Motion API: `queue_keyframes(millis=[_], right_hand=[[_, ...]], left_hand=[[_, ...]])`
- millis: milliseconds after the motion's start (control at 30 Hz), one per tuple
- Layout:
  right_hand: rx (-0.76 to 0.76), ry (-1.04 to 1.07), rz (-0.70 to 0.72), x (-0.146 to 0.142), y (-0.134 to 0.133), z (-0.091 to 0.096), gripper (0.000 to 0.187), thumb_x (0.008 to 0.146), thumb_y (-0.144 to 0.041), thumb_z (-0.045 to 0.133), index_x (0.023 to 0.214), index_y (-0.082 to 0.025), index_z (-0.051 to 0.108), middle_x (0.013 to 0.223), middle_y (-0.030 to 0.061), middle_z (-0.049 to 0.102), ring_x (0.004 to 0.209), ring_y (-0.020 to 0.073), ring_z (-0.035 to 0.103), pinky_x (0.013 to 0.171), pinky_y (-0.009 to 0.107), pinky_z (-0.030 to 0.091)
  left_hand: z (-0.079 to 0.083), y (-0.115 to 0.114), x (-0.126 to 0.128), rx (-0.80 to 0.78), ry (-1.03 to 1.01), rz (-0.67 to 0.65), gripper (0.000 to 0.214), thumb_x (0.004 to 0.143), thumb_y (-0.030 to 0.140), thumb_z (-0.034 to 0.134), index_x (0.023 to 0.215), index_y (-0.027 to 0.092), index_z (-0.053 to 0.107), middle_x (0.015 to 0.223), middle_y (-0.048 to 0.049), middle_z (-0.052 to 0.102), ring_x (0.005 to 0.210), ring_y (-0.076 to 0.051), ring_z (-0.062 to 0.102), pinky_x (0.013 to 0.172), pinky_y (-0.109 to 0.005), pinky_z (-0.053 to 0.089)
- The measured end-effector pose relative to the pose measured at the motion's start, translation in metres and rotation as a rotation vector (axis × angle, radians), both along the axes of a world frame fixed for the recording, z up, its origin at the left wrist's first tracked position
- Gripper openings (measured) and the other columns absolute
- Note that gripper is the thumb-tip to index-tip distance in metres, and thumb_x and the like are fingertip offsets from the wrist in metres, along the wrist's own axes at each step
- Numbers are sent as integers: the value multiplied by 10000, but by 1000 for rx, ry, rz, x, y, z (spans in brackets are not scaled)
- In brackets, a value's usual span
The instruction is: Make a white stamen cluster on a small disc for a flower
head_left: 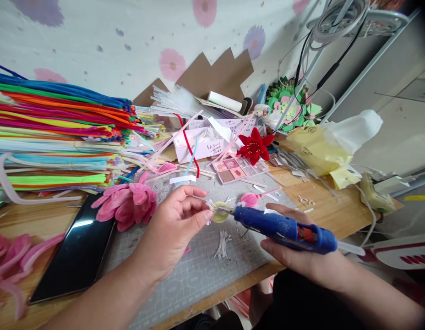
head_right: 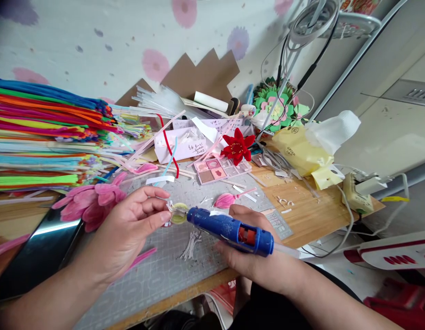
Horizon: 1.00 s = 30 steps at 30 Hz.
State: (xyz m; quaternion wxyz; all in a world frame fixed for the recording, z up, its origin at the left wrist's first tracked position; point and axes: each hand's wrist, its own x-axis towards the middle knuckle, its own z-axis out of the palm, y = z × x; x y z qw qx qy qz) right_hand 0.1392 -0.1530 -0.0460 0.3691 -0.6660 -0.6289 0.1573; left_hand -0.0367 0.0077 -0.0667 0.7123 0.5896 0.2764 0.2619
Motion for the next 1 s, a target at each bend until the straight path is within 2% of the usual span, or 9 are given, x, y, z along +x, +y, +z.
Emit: queue_keyframes(millis=[100, 267, 433, 567, 700, 867, 1000], right_hand=[[6, 36, -10, 3, -2, 0, 204, 793, -210, 610, 609, -233, 527, 660, 0, 558, 593, 156, 569, 531, 269, 474], [-57, 152, -1, 7, -5, -2, 27, 818, -247, 643, 798, -256, 659, 810, 23, 682, 705, 196, 661, 606, 298, 551], [10, 86, -46, 4, -4, -1, 98, 776, -219, 649, 688, -261, 641, 675, 20, 618, 623, 200, 616, 535, 299, 513], [34, 61, -51, 4, -2, -1, 97, 784, -216, 624, 698, -260, 640, 637, 8, 583, 570, 179, 576, 508, 286, 491], [28, 20, -40, 8, -4, -3, 93, 801, -221, 626, 715, -252, 643, 652, 12, 590, 584, 178, 584, 510, 280, 486], [-59, 46, -18, 13, -7, -3, 55, 819, -198, 630, 794, -238, 659, 798, 24, 647, 683, 177, 644, 598, 283, 520], [-34, 4, -26, 10, -5, -1, 106, 792, -179, 624, 705, -227, 587, 734, 11, 584, 630, 159, 584, 539, 270, 472]], left_hand=[[1, -1, -1, -13, -7, 5, 240, 771, 159, 704, 967, 220, 580, 754, 55, 684, 700, -93, 592, 666, -218, 414], [2, -1, -1, -8, -1, 9, 244, 769, 168, 717, 965, 222, 583, 757, 48, 691, 698, -94, 595, 670, -218, 417], [2, 0, 0, -13, 0, 16, 243, 770, 173, 718, 968, 225, 587, 770, 42, 697, 707, -98, 601, 670, -216, 422], [2, 0, -1, -11, 3, 20, 243, 768, 170, 718, 964, 229, 587, 766, 50, 692, 712, -95, 600, 672, -211, 420], [2, 0, 0, -9, 5, 36, 241, 766, 161, 717, 962, 226, 593, 769, 51, 689, 711, -93, 598, 670, -211, 423], [2, 1, 1, -44, -22, 45, 259, 747, 162, 732, 959, 219, 595, 764, 45, 688, 715, -102, 605, 678, -220, 430], [2, 0, 0, -51, -18, 63, 256, 739, 167, 736, 951, 218, 601, 753, 43, 682, 702, -105, 597, 671, -225, 429]])
